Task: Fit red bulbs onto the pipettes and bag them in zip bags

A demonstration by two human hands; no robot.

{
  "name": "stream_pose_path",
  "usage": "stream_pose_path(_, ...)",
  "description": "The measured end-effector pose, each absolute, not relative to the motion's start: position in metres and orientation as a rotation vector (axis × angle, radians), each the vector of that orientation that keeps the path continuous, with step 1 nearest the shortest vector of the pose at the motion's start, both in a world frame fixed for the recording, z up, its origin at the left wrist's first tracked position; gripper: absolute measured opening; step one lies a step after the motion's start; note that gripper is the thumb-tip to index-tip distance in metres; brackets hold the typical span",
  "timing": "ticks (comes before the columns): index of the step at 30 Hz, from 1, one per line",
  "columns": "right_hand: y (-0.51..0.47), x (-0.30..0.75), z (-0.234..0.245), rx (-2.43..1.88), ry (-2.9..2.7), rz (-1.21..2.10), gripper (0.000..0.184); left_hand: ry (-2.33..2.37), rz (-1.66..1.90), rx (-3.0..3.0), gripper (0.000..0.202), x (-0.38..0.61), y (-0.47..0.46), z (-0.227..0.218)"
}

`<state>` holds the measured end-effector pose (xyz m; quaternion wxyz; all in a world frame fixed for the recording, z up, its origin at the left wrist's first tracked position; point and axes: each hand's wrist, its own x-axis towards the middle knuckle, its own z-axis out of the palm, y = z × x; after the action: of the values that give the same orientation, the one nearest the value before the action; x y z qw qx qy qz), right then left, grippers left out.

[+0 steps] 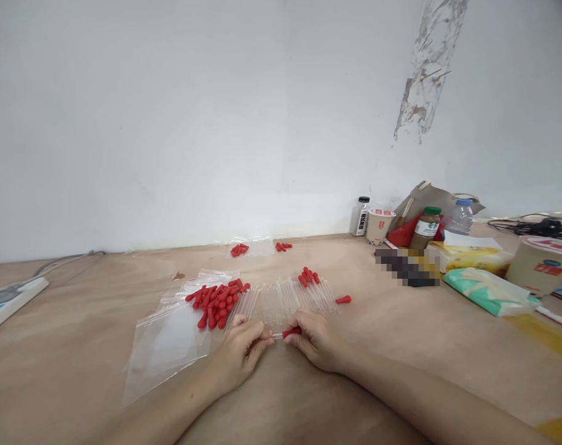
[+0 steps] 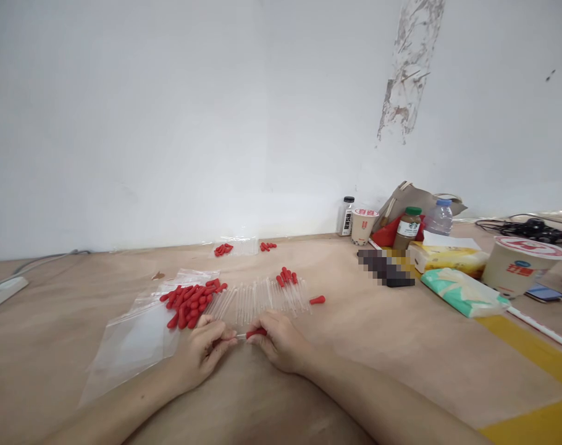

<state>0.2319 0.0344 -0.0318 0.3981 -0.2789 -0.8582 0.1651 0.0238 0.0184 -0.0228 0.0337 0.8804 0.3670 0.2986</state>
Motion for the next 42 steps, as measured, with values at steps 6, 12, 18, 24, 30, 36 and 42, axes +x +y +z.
stream_pose_path(6, 0.033, 0.232, -0.033, -0.679, -2.194, 0.353, 0.005, 1.122, 0.882, 2.747, 0.023, 0.025, 0.018, -0.024)
stream_pose_path(12, 0.035, 0.231, -0.036, -0.635, -2.268, 0.217, 0.008, 1.098, 0.855, 2.827, 0.024, 0.025, 0.017, -0.028)
stream_pose_path(18, 0.038, 0.228, -0.039, -0.616, -2.303, 0.132, 0.009, 1.093, 0.853, 2.87, 0.023, 0.028, 0.021, -0.031)
stream_pose_path(24, 0.04, 0.23, -0.037, -0.694, -2.261, 0.178, 0.006, 1.115, 0.88, 2.853, 0.022, 0.032, 0.023, -0.028)
stream_pose_path(30, 0.043, 0.237, -0.034, -0.763, -2.124, 0.185, 0.007, 1.122, 1.025, 2.812, 0.014, 0.021, 0.022, -0.022)
stream_pose_path(36, 0.042, 0.238, -0.034, -0.7, -2.185, 0.08, 0.01, 1.072, 1.132, 2.866, 0.015, 0.014, 0.023, -0.031)
stream_pose_path(42, 0.041, 0.235, -0.036, -0.67, -2.242, 0.015, 0.015, 1.051, 1.083, 2.883, 0.016, 0.015, 0.021, -0.033)
